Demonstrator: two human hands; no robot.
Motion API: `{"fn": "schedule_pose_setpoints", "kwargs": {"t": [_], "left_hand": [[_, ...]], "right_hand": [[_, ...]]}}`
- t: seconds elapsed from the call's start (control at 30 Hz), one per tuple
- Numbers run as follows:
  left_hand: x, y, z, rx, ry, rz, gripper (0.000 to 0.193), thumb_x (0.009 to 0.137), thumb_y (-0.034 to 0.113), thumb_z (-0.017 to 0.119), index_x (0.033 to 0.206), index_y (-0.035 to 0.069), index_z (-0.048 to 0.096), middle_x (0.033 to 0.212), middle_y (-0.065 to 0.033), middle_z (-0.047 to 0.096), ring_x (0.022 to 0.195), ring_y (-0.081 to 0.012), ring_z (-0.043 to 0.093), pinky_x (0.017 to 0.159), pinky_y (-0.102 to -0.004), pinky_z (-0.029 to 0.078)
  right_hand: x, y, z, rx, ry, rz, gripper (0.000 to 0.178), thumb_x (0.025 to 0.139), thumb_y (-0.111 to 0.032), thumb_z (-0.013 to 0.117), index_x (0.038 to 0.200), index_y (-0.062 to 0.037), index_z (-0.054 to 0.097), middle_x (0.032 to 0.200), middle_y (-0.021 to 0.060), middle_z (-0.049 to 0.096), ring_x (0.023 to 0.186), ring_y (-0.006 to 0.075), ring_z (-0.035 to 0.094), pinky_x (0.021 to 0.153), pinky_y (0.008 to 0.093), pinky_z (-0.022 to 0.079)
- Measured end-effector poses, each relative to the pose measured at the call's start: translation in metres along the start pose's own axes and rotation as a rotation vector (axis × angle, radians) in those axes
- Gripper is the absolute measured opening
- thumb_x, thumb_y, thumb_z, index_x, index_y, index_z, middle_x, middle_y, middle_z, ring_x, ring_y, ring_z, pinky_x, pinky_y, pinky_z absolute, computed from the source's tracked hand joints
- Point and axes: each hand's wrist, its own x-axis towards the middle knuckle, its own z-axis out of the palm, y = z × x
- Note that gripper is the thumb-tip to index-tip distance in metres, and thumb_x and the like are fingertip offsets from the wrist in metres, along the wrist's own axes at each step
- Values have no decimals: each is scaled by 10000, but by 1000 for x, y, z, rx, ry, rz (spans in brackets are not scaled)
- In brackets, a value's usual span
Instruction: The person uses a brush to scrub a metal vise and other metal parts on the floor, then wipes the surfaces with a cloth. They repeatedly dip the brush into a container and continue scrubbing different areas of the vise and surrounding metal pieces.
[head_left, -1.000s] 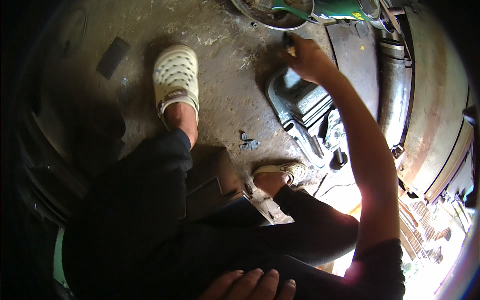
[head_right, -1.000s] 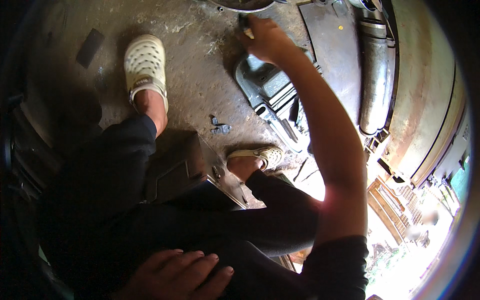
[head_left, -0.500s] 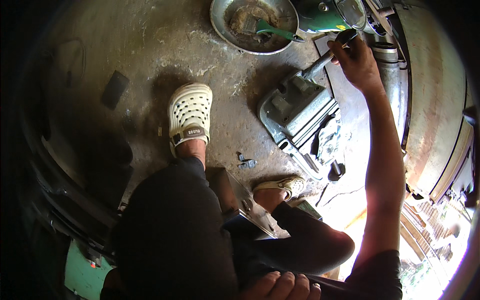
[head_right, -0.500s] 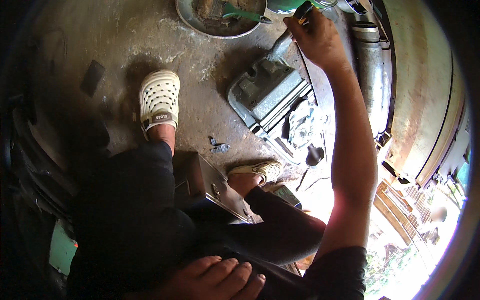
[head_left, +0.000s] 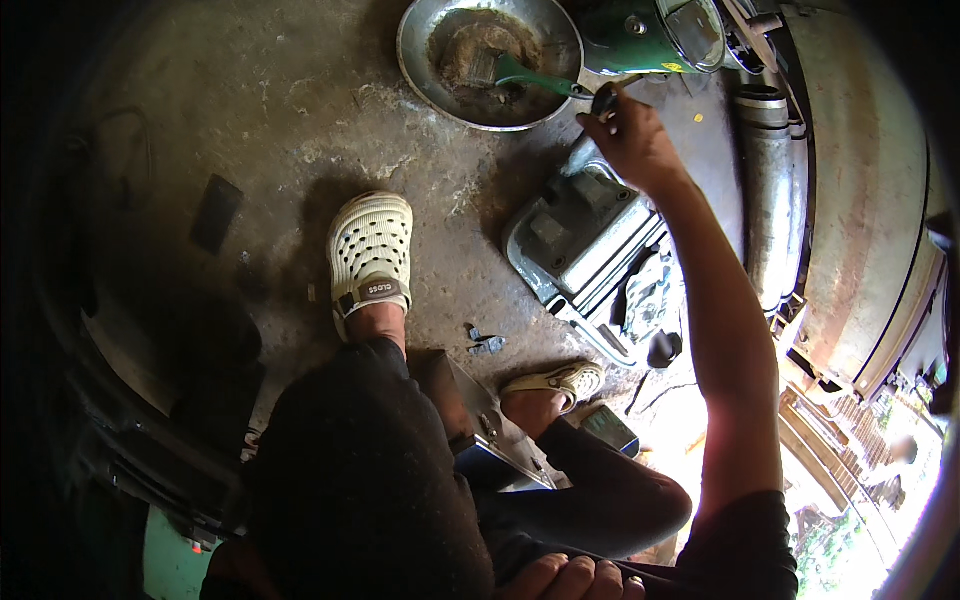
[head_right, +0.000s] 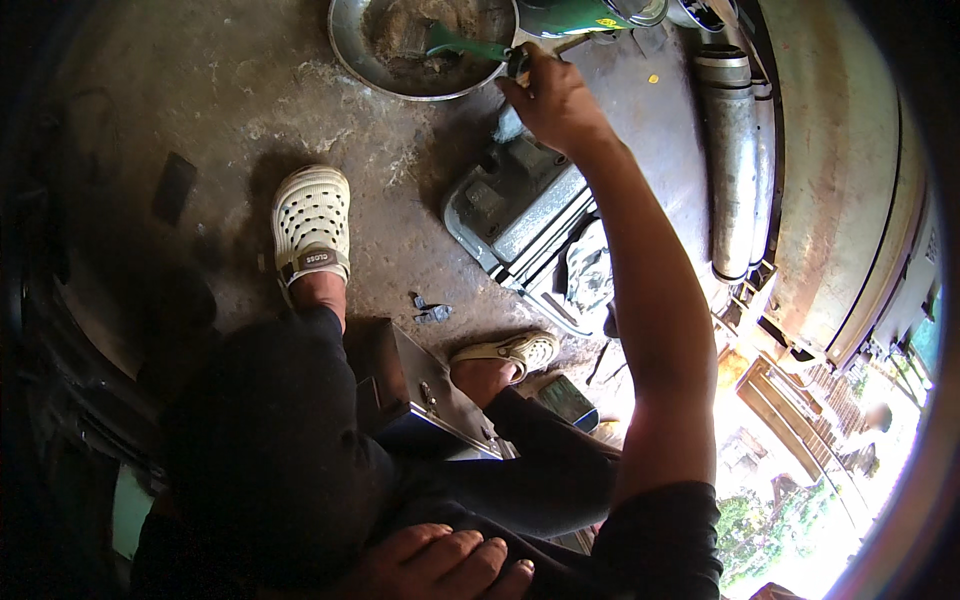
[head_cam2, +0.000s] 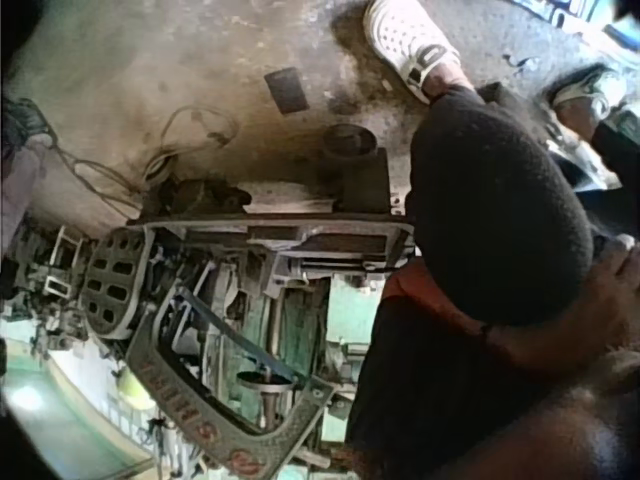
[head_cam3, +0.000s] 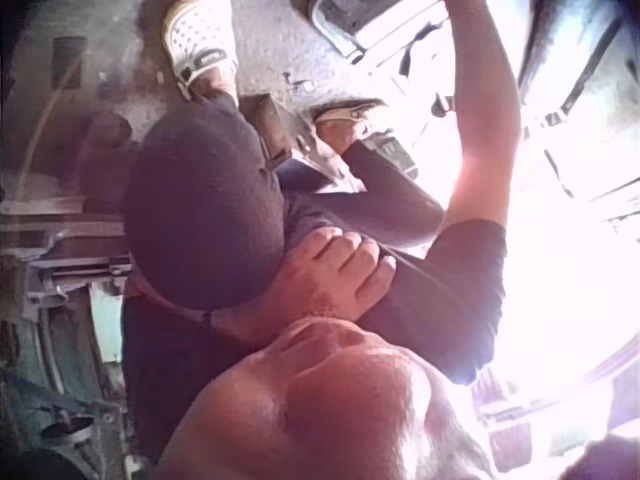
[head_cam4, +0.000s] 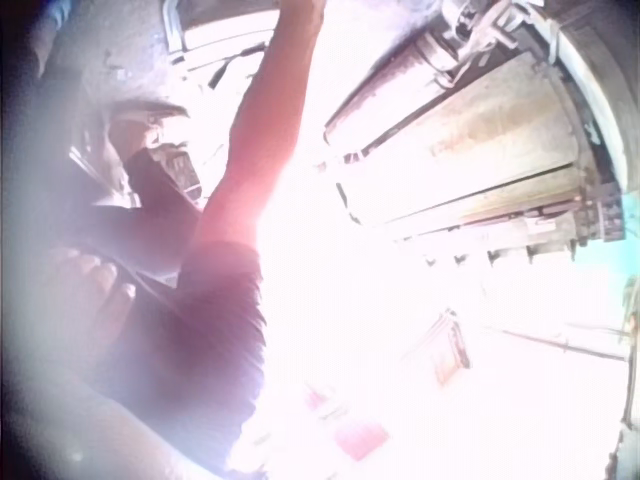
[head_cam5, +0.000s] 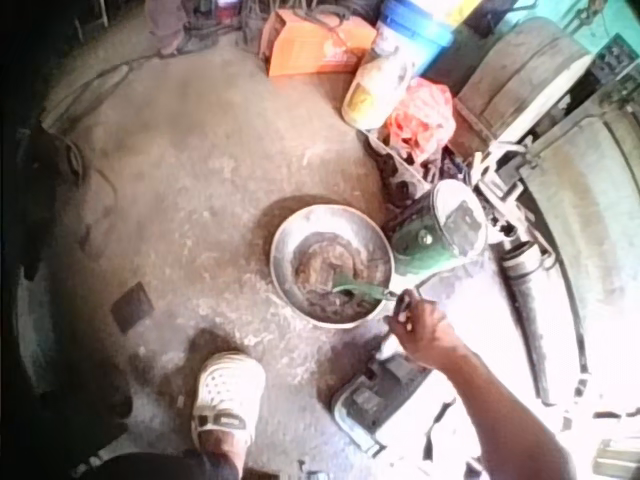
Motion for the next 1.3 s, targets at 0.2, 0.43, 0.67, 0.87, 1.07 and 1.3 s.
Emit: {"fn": "schedule_pose_setpoints", "kwargs": {"t": [0.2,0.43,0.67,0.87,1.07,1.3], "left_hand": [[8,-3,-1,-13,11,-8,376,834,245,572,1141,28,590,1065,-142,616,973,-254,599,863,-402,476],[10,-4,3,-31,37,-26,374,828,243,576,1132,25,590,1055,-144,619,965,-255,600,856,-402,478],[6,-3,2,-45,59,-20,373,822,241,579,1123,22,590,1044,-146,622,958,-257,602,849,-403,479],[4,-3,0,-84,96,-32,372,817,240,582,1116,19,589,1035,-148,624,951,-258,603,843,-403,481],[5,-3,0,-89,90,-31,361,817,239,583,1107,25,595,1030,-142,629,950,-255,609,837,-398,483],[2,-2,3,-77,88,-28,361,820,237,582,1117,33,601,1037,-135,635,951,-252,615,835,-395,485]], "right_hand": [[-14,-10,-17,-186,-111,45,377,927,-282,660,1179,-13,585,1023,272,683,989,443,656,844,499,536],[0,-25,15,-61,-60,104,388,925,-260,650,1220,-21,569,1015,265,687,983,451,656,860,504,530],[-31,-40,-8,9,-33,-37,384,891,-198,704,1183,18,580,863,245,698,815,434,684,763,464,549],[-53,-42,-3,62,37,108,318,906,-202,721,1083,26,588,786,203,705,798,320,737,713,393,575],[-84,-28,-40,552,407,47,145,979,-68,634,1087,12,581,896,104,691,806,164,685,776,293,562],[-140,-31,-82,402,651,344,221,1033,-185,561,1159,-3,572,1013,130,681,864,197,682,810,326,554]]}}
